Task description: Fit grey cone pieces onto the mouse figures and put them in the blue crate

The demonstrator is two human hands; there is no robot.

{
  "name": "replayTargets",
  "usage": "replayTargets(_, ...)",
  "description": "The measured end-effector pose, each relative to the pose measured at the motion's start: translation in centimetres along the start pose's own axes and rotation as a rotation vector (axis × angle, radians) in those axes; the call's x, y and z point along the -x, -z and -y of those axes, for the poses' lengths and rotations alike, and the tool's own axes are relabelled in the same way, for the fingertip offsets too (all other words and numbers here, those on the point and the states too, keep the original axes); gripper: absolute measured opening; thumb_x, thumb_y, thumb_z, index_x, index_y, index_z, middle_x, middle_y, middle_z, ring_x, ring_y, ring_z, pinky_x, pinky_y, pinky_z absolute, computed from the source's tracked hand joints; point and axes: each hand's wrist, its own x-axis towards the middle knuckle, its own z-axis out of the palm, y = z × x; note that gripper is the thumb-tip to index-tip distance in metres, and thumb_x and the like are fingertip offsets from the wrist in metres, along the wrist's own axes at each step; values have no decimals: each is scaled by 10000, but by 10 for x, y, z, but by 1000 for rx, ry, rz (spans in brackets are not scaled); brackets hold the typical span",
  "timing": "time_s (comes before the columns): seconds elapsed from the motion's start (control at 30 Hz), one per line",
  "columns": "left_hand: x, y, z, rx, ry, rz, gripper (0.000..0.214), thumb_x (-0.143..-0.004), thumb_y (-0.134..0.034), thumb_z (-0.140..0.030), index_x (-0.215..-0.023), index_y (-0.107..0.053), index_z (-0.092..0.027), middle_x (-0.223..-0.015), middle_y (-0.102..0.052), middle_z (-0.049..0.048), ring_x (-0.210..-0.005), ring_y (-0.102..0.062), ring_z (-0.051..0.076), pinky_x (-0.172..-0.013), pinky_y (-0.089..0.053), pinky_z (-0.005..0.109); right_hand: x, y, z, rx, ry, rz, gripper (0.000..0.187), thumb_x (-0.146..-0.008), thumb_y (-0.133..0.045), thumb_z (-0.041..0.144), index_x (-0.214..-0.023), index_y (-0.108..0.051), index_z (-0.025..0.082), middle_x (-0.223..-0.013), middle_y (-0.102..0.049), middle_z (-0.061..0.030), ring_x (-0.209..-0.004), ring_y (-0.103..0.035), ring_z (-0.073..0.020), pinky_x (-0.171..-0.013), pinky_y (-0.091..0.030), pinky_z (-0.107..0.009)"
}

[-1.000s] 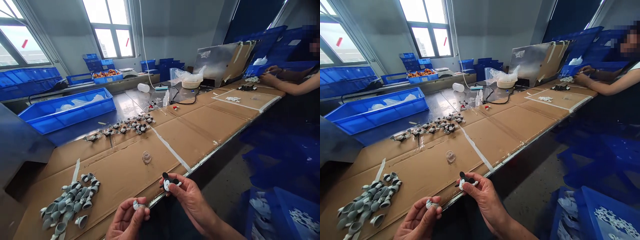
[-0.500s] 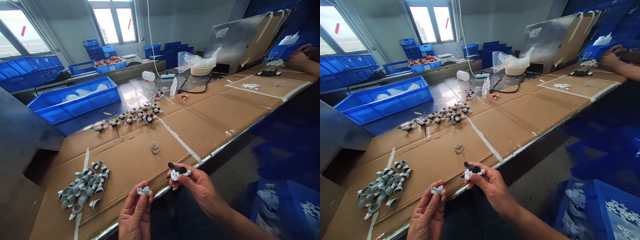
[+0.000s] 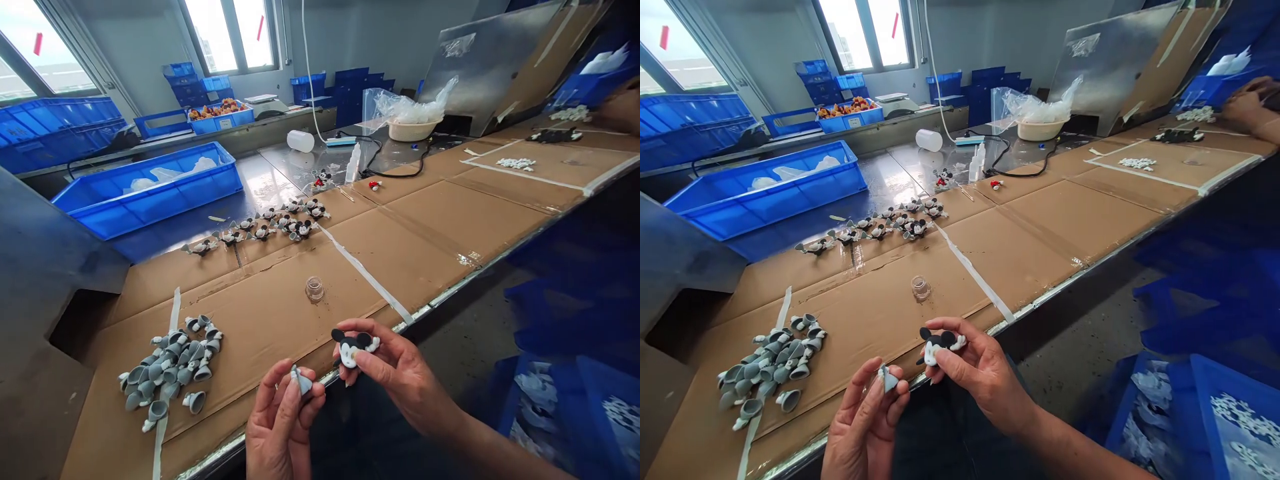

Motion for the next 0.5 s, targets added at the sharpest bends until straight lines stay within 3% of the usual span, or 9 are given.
replayTargets(0.1, 0, 0, 1, -44, -27, 16, 415, -434, -985, -359, -775, -797, -214, -760, -769, 67, -602, -714, 151, -610, -603, 200, 1, 0, -3, -61, -42, -10, 328, -888, -726, 373, -1178, -662, 233, -963, -736, -21, -812, -685, -101, -810, -533, -217)
replayTargets(0.33, 9, 0, 14, -226, -207, -43, 494, -465, -976, -388, -892, -792, -221, -853, -792, 50, -724, -736, 133, -718, -588, 147, 5, -4, -5, -135, -96, 4, 293, -862, -762, 355, -1110, -697, 212, -939, -753, -23, -820, -695, -103, -830, -538, -223)
replayTargets(0.5, 14, 2, 17, -295, -355, 45, 358, -534, -956, -367, -800, -765, -222, -814, -774, 13, -749, -744, 143, -763, -585, 149, 6, -6, -6, -195, -94, 18, 258, -872, -749, 348, -1083, -698, 208, -937, -740, -21, -828, -690, -110, -835, -532, -240)
